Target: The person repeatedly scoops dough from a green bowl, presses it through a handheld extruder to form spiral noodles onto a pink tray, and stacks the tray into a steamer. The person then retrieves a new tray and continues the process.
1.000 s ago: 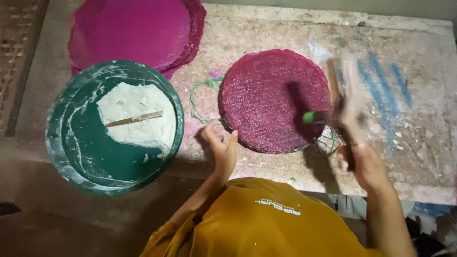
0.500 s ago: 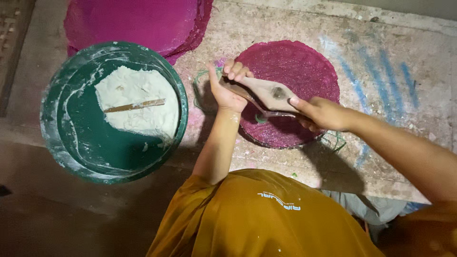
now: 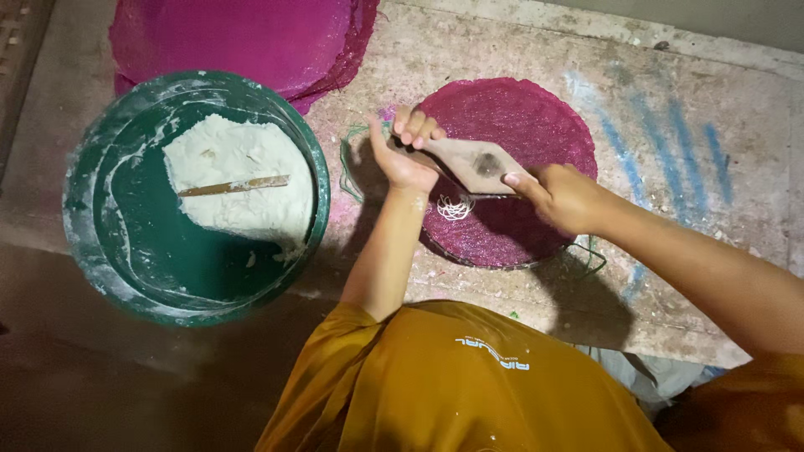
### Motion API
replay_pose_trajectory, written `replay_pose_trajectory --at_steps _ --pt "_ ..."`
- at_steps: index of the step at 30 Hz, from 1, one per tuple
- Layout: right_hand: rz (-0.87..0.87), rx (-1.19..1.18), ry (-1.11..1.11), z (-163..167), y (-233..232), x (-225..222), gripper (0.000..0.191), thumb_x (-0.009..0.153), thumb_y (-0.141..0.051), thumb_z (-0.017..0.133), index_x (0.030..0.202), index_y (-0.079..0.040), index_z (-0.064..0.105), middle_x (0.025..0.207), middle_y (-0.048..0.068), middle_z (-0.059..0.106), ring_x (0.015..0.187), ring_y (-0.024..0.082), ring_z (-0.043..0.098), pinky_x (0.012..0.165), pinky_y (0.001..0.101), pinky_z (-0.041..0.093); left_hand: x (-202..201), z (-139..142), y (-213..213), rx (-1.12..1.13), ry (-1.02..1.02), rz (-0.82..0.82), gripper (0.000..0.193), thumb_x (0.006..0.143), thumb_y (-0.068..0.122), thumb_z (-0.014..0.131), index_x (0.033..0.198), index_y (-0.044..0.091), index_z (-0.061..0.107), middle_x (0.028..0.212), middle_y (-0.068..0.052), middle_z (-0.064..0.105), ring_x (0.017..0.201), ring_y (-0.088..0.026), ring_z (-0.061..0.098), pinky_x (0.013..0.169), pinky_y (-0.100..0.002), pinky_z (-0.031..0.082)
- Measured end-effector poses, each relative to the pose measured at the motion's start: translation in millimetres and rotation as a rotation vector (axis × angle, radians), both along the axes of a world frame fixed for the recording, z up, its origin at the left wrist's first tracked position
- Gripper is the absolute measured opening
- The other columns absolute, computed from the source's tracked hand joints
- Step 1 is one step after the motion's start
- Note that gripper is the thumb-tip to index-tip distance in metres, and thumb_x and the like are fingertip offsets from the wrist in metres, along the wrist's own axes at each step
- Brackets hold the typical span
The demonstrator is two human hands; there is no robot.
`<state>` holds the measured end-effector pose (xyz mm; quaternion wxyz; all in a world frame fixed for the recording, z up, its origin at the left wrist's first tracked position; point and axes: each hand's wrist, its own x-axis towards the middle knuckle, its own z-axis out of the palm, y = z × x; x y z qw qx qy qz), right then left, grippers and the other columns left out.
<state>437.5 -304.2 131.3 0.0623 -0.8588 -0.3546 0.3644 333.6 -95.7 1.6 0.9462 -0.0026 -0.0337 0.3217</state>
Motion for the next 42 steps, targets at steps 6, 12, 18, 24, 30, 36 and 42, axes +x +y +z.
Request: replay_pose_trajectory --at_steps 6,12,18,24,30,36,42 --pt "0.098 0.218 0.095 -8.0 5.0 -13.9 0.067 0.103 -0.057 0.034 0.083 0.0 0.065 0.06 0.018 0.062 0.059 0.034 0.064 0.065 0.0489 0.052 -19.3 5.9 12.7 0.014 0.045 0.006 0.056 0.102 0.068 0.041 0.074 0.019 0.043 0.063 0.006 0.035 0.06 -0.012 0.038 0.073 -0.032 0.04" --pt "0.026 -0.005 -0.034 4.8 -2.1 9.6 0.069 0.103 -0.058 0.04 0.087 0.001 0.071 0.068 0.02 0.068 0.068 0.036 0.071 0.073 0.0512 0.054 4.1 15.5 -8.2 -0.044 0.071 0.061 0.051 0.102 0.06 0.038 0.072 0.019 0.042 0.06 0.006 0.036 0.057 -0.012 0.038 0.07 -0.033 0.041" --pt "0.107 0.298 -0.034 -3.6 4.8 12.6 0.061 0.103 -0.056 0.041 0.102 -0.001 0.069 0.072 0.022 0.067 0.071 0.037 0.069 0.071 0.051 0.052 0.7 25.9 20.3 -0.077 0.208 -0.138 0.056 0.102 0.055 0.03 0.081 0.007 0.049 0.073 -0.006 0.045 0.072 -0.021 0.048 0.078 -0.038 0.046" --pt "0.052 0.288 0.016 -12.1 1.5 21.9 0.061 0.103 -0.055 0.041 0.097 0.0 0.069 0.068 0.018 0.066 0.065 0.03 0.067 0.065 0.0462 0.051 -15.3 -36.0 11.9 0.616 1.095 -0.66 0.099 0.092 0.076 0.0 0.15 0.006 0.039 0.067 -0.001 0.045 0.058 -0.014 0.047 0.051 -0.03 0.035" --pt "-0.004 0.356 -0.001 -29.7 5.6 25.7 0.059 0.102 -0.054 0.043 0.102 -0.001 0.068 0.065 0.013 0.063 0.063 0.025 0.065 0.062 0.0443 0.051 -26.3 -68.4 5.1 0.766 0.924 -0.61 0.095 0.098 0.078 0.01 0.165 0.012 0.02 0.083 0.003 0.052 0.047 -0.006 0.032 0.039 -0.023 0.02" --pt "-0.083 0.493 0.01 -46.3 -13.4 38.7 0.061 0.106 -0.055 0.039 0.09 -0.001 0.061 0.067 0.009 0.059 0.062 0.022 0.06 0.06 0.0397 0.048 -88.4 -37.3 -25.4 1.751 1.258 -0.262 0.072 0.1 0.046 0.027 0.165 0.023 0.007 0.129 0.003 0.074 0.044 -0.01 0.047 0.039 -0.023 0.041" --pt "-0.145 0.584 0.023 -60.4 -34.6 44.3 0.068 0.109 -0.059 0.031 0.088 -0.001 0.059 0.068 0.007 0.058 0.062 0.018 0.058 0.059 0.0362 0.047 -111.7 -24.8 -38.4 2.408 1.187 0.287 0.06 0.092 0.023 0.065 0.15 0.023 0.053 0.136 -0.007 0.062 0.103 -0.023 0.062 0.081 -0.037 0.057"
